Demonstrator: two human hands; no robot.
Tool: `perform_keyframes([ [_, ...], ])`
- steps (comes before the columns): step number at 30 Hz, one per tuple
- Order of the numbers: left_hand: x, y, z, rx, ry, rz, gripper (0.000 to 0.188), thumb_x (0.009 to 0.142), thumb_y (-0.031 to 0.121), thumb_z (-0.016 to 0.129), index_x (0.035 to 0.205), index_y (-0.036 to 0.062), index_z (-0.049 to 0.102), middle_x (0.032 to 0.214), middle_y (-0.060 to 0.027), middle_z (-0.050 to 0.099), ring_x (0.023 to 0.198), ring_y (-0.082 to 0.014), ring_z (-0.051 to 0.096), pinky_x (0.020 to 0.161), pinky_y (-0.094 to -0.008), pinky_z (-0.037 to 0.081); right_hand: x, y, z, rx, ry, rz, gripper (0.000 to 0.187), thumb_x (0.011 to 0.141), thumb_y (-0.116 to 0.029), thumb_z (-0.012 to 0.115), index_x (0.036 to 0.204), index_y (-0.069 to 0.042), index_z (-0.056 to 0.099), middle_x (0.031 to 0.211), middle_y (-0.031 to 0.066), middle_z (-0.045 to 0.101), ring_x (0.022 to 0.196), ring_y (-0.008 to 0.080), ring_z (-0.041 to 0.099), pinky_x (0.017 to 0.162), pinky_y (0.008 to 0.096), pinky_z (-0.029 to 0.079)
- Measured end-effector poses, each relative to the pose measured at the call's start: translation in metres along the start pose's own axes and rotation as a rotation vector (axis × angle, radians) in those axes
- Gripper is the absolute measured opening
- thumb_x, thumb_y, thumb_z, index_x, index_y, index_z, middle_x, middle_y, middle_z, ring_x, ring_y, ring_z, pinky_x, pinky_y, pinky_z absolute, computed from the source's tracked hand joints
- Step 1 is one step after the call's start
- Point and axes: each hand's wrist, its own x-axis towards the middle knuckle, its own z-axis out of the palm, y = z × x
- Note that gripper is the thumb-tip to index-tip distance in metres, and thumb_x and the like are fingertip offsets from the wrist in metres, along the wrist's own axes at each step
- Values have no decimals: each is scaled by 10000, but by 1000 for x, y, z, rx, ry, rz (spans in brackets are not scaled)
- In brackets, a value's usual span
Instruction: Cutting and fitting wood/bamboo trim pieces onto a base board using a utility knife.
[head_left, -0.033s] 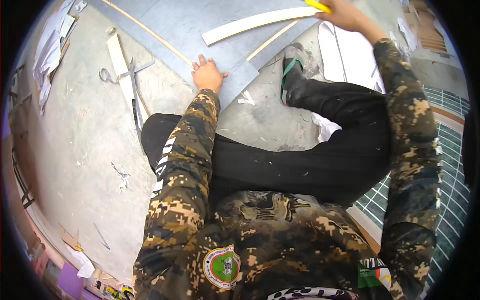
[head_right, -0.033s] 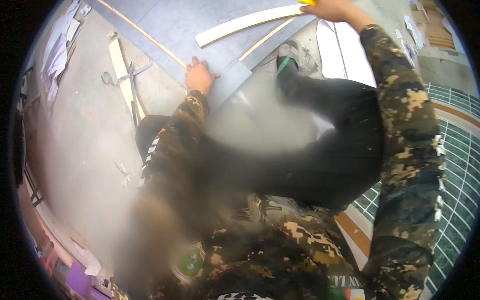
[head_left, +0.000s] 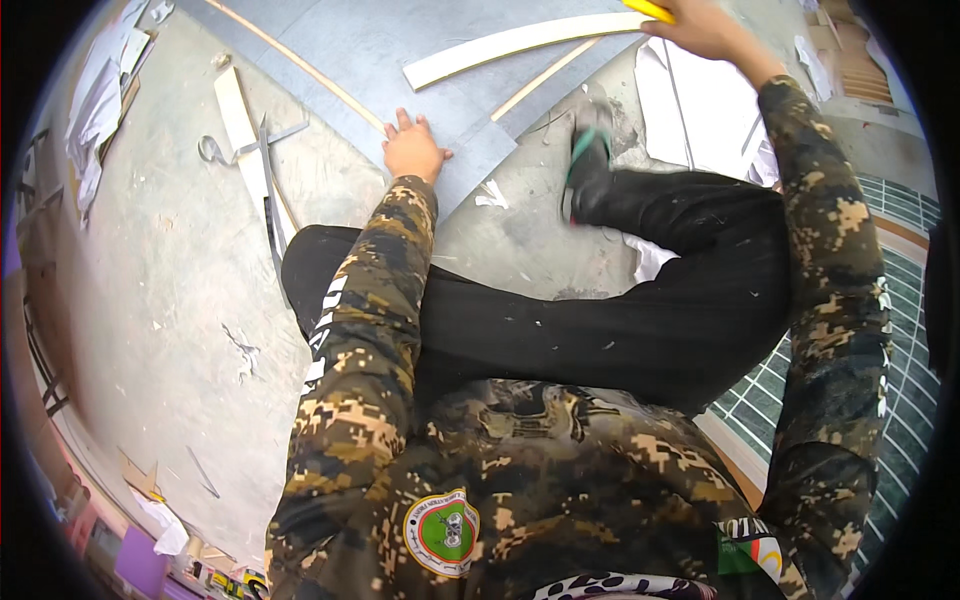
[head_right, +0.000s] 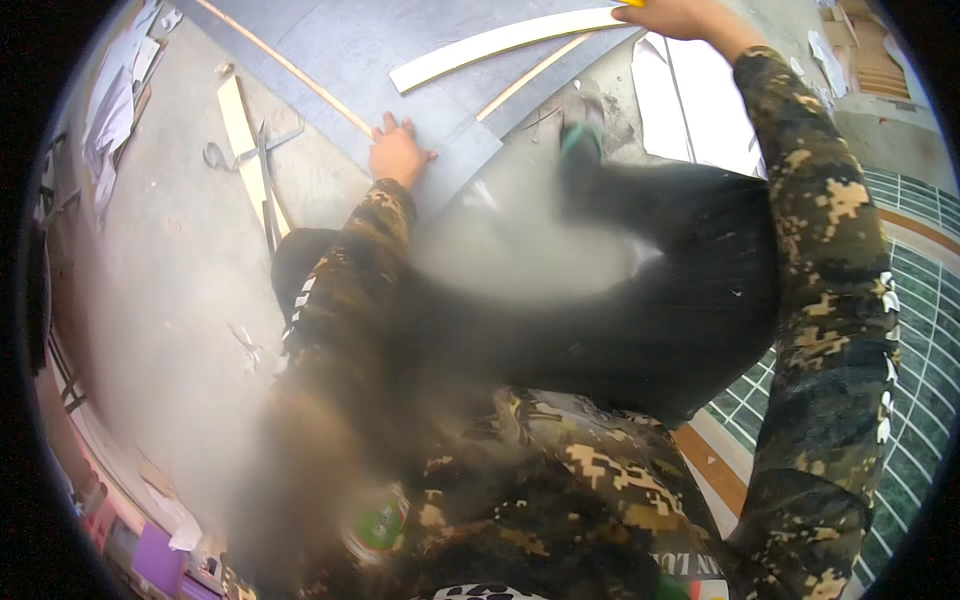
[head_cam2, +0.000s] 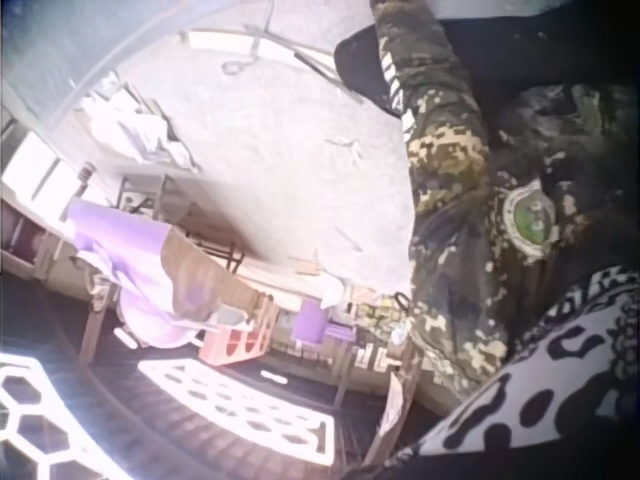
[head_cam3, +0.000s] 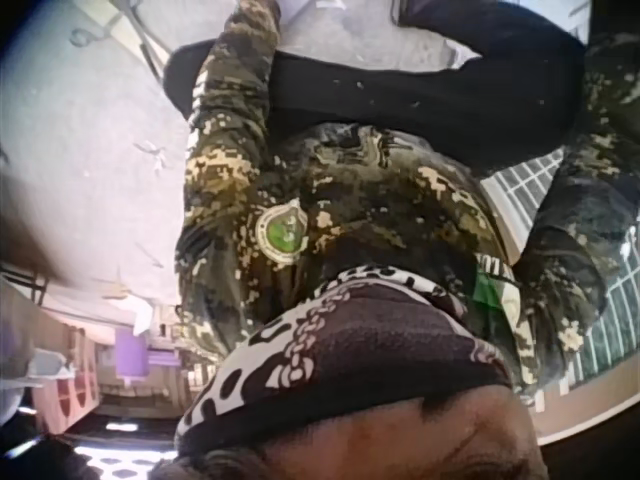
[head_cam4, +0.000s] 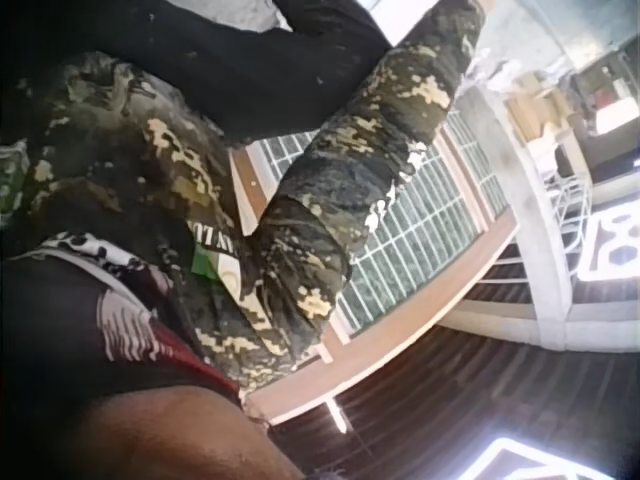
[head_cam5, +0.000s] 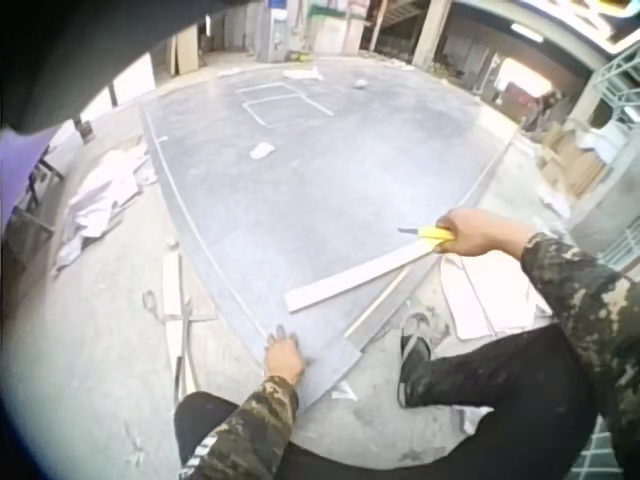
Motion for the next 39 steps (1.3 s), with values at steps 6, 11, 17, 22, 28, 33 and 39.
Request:
perform_keyframes([
  [6,3,5,4,-11,-49,91,834,753,343,859,1491,190,503,1650,-148,264,1474,-378,350,1135,-488,407,5,43,66,187,377,-135,383,903,-329,726,1106,-7,690,896,233,678,851,388,652,761,452,495],
  [11,3,-7,7,-17,14,87,738,812,315,799,1487,238,509,1650,-101,285,1457,-354,385,1077,-451,466,43,56,63,95,44,-283,318,852,-238,729,1078,-15,712,911,225,692,854,408,643,790,463,499],
  [17,7,-6,4,15,-34,85,649,853,269,750,1466,254,537,1646,-72,305,1431,-310,434,1053,-414,491,101,82,107,86,15,-364,323,835,-196,744,1086,4,710,918,233,692,873,409,646,819,453,500],
  [22,4,-33,0,-30,132,208,572,845,199,751,1400,226,613,1531,-124,485,1309,-293,573,1002,-381,525,165,103,165,134,7,-489,430,794,-215,796,1158,-10,695,1081,218,678,1013,404,636,880,443,509],
  [28,-33,-39,-23,-536,337,-288,349,869,137,723,1203,37,716,1009,-148,762,948,-252,739,869,-358,558,203,124,225,237,93,-493,699,741,-185,840,1380,-87,574,1386,167,530,1166,409,589,990,434,496],
  [33,-66,-12,-27,-561,298,-398,345,868,143,729,1197,39,719,989,-132,765,953,-249,738,894,-357,544,205,144,237,407,56,-548,689,739,-137,848,1372,-102,580,1390,139,522,1165,385,590,1002,431,495],
  [39,-81,15,-16,-503,290,-422,384,852,160,751,1211,31,709,1013,-135,753,1000,-276,721,916,-369,537,202,141,238,363,93,-518,563,794,-148,803,1322,-91,616,1312,120,584,1110,370,620,942,426,511],
])
